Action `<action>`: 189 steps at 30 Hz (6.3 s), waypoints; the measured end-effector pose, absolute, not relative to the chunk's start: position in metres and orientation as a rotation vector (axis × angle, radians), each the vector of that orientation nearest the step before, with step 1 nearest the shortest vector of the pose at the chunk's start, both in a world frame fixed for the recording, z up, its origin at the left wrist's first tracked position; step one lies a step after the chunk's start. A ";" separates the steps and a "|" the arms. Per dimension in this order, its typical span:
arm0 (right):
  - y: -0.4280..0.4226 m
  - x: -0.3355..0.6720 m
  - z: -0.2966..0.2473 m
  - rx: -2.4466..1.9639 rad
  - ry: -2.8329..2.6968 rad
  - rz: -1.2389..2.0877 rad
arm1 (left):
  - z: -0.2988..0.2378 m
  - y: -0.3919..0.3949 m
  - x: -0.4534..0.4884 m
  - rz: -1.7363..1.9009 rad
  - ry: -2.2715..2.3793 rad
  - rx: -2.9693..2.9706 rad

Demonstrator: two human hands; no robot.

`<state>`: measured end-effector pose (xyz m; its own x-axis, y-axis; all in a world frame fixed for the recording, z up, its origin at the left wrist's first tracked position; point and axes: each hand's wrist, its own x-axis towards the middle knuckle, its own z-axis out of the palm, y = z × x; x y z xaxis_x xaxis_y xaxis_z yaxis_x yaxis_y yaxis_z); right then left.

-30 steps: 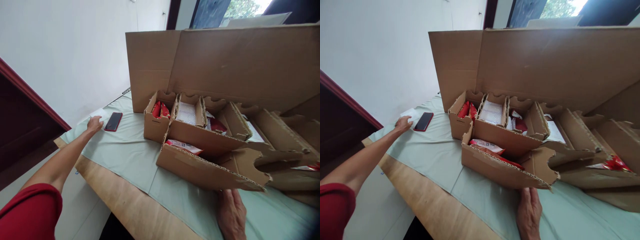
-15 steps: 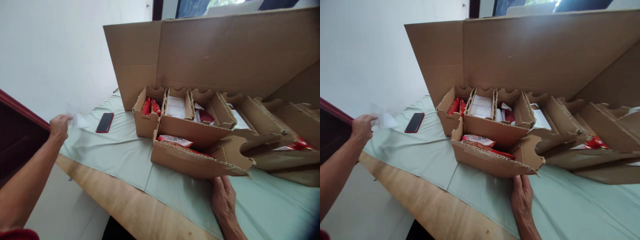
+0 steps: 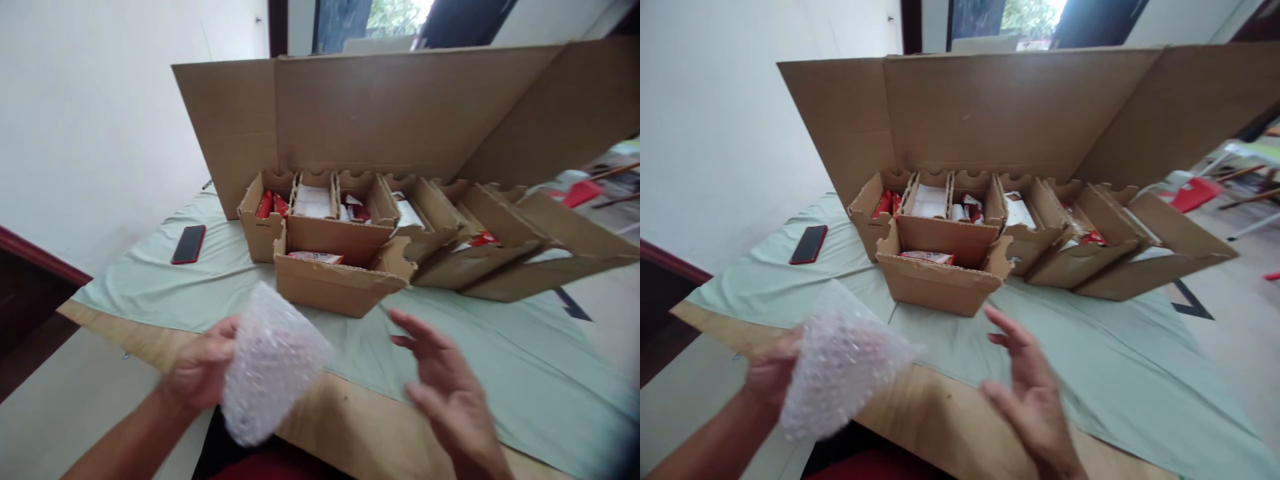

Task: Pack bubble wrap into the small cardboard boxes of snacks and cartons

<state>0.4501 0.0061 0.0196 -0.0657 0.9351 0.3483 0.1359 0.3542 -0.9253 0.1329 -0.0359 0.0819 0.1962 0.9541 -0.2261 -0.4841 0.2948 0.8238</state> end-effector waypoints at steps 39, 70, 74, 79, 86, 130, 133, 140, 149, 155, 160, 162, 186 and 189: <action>0.024 0.417 0.054 -1.152 -2.559 -0.022 | -0.022 -0.056 0.153 0.601 1.255 0.844; -0.090 0.439 -0.021 -1.217 -2.389 0.410 | -0.021 -0.059 0.161 0.146 1.178 2.636; -0.070 0.430 -0.027 -1.204 -2.449 0.285 | -0.026 -0.057 0.159 0.133 1.162 2.641; -0.068 0.459 -0.036 -1.219 -2.514 0.239 | -0.029 -0.054 0.154 0.202 1.132 2.621; -0.107 0.487 -0.030 -1.136 -2.643 0.373 | -0.022 -0.068 0.137 0.309 1.054 2.564; -0.078 0.469 -0.046 -1.431 -2.055 0.401 | -0.051 -0.054 0.158 0.386 1.851 2.597; -0.097 0.470 -0.041 -1.509 -1.845 0.792 | -0.052 -0.056 0.153 0.501 1.764 2.550; -0.141 0.447 -0.047 -1.471 -1.482 1.310 | -0.010 -0.006 0.175 0.651 1.521 2.700; -0.146 0.428 -0.041 -1.533 -1.116 1.560 | -0.010 -0.055 0.185 0.699 0.866 2.419; -0.133 0.418 -0.033 -1.373 -0.956 1.684 | -0.035 -0.103 0.183 0.753 0.821 2.278; -0.118 0.411 -0.041 -1.180 -1.187 1.419 | -0.048 -0.097 0.201 0.949 1.475 1.939; -0.117 0.415 -0.043 -1.251 -1.491 1.127 | -0.052 -0.093 0.205 0.919 1.579 1.888; -0.078 0.414 -0.032 -1.305 -2.283 0.095 | -0.049 -0.044 0.207 0.859 1.503 2.287; -0.071 0.411 -0.041 -1.297 -2.353 0.150 | -0.044 -0.039 0.206 0.950 1.560 2.171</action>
